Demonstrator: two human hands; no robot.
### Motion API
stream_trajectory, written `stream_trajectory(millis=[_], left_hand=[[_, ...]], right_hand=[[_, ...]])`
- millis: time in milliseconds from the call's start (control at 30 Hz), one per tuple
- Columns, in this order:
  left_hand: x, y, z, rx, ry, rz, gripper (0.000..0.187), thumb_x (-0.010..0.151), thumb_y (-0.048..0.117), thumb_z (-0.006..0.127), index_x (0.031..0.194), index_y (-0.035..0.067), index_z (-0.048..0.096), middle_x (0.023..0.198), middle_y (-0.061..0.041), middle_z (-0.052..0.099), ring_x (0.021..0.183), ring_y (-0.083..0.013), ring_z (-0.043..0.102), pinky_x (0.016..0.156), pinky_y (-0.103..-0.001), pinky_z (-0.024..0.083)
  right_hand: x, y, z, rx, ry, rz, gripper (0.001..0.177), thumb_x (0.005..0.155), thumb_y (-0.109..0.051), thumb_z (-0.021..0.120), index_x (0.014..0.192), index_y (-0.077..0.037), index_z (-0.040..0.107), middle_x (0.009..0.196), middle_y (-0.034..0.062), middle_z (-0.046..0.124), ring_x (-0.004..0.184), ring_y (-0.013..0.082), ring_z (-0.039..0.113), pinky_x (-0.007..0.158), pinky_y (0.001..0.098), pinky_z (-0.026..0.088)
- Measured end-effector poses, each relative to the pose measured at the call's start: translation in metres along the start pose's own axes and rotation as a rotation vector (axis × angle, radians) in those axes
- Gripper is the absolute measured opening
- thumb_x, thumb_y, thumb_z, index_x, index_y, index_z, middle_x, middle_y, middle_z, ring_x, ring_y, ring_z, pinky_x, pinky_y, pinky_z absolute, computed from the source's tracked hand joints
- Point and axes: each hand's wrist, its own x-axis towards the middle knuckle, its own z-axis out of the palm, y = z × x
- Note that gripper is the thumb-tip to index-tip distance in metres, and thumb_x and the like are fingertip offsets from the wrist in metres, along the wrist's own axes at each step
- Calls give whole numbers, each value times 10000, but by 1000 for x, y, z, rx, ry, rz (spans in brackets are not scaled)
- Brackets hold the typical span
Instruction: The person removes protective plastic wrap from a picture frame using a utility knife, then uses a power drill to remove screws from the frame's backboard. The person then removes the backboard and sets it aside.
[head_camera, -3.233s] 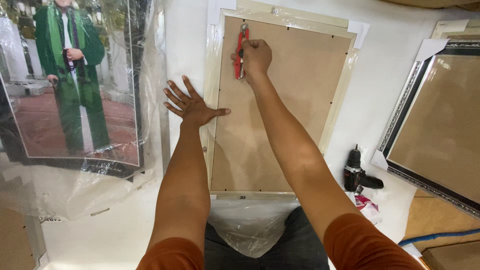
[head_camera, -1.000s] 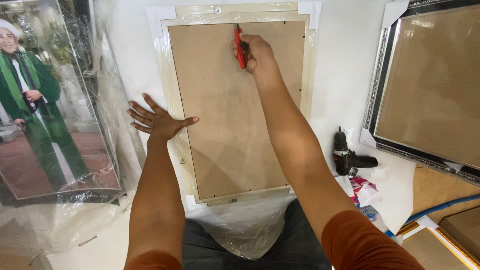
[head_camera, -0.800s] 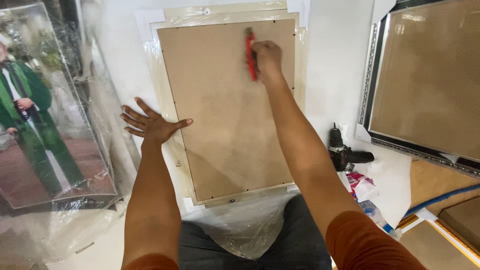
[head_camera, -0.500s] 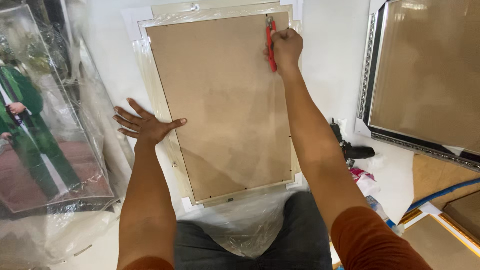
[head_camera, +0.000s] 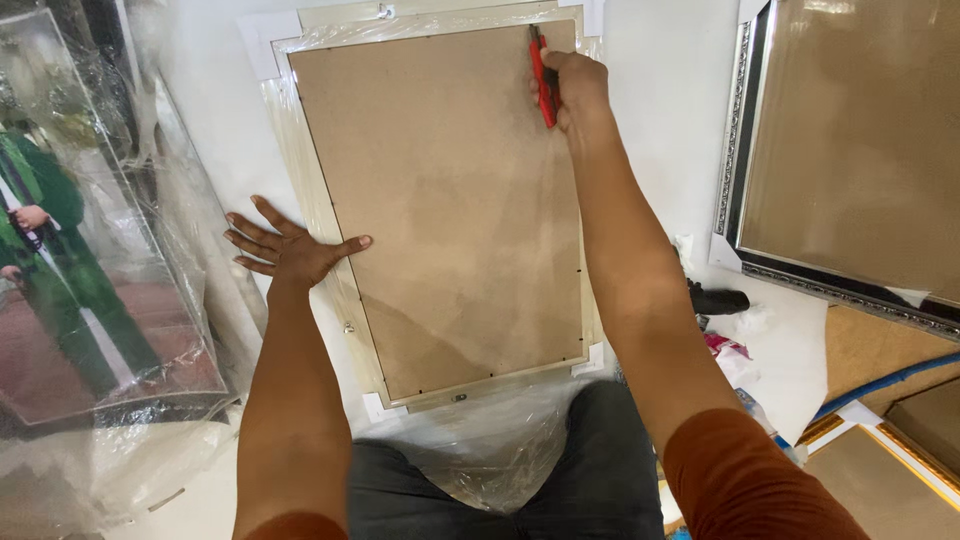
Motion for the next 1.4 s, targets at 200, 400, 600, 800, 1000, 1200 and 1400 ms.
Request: stream_trajectory(millis=[200, 400, 600, 800, 1000, 1200, 1400], left_hand=[[-1, 0, 0, -26, 13, 14, 1782, 469, 832, 834, 1550, 42, -341, 1558, -364, -409, 1423, -506, -429, 1141, -725, -219], [2, 0, 0, -13, 8, 6, 1776, 459, 831, 823, 1564, 62, -335, 1564, -364, -399, 1426, -522, -420, 1137, -740, -205], [2, 0, 1, 26, 21, -8, 1775, 468, 841, 825, 1560, 63, -338, 1579, -351, -390, 1454, -506, -395, 1161, -737, -182], [1, 0, 3, 46, 9, -25, 1792, 461, 830, 841, 1541, 55, -360, 1562, -352, -406, 1450, -505, -399, 1163, -721, -180], [0, 1, 1, 35, 11, -25, 1778, 477, 829, 840, 1543, 58, -355, 1563, -352, -411, 1455, -510, -399, 1158, -728, -181], [1, 2, 1, 45, 4, -33, 1783, 468, 832, 838, 1549, 56, -348, 1561, -358, -406, 1457, -513, -393, 1160, -736, -168], [0, 4, -1, 66, -4, -42, 1775, 471, 828, 839, 1550, 56, -340, 1569, -351, -398, 1453, -508, -393, 1161, -737, -162]], right_hand=[[32, 1, -5, 280, -55, 193, 138, 988, -38, 567, 1068, 44, 644, 754, 157, 669, 612, 225, 638, 514, 323, 527], [41, 43, -1, 246, 20, -2, 241, 1024, -189, 530, 1026, 37, 615, 781, 171, 617, 590, 286, 613, 499, 424, 551], [17, 91, 2, 689, 158, 74, 330, 1046, -210, 439, 1051, 98, 559, 895, 227, 627, 733, 341, 648, 611, 480, 564], [44, 92, 25, 827, 181, -87, 279, 1050, -149, 510, 1049, 128, 541, 919, 238, 615, 767, 357, 672, 709, 457, 627], [60, 78, 41, 915, 296, -25, 284, 1033, -166, 501, 1136, 97, 533, 941, 197, 645, 809, 340, 700, 731, 429, 606], [64, 78, 46, 1068, 234, -79, 286, 1054, -178, 447, 1218, 52, 492, 1066, 214, 640, 931, 341, 693, 877, 465, 609], [69, 82, 33, 1174, 143, -89, 289, 1088, -217, 342, 1206, 16, 467, 1097, 224, 620, 939, 291, 647, 960, 447, 589]])
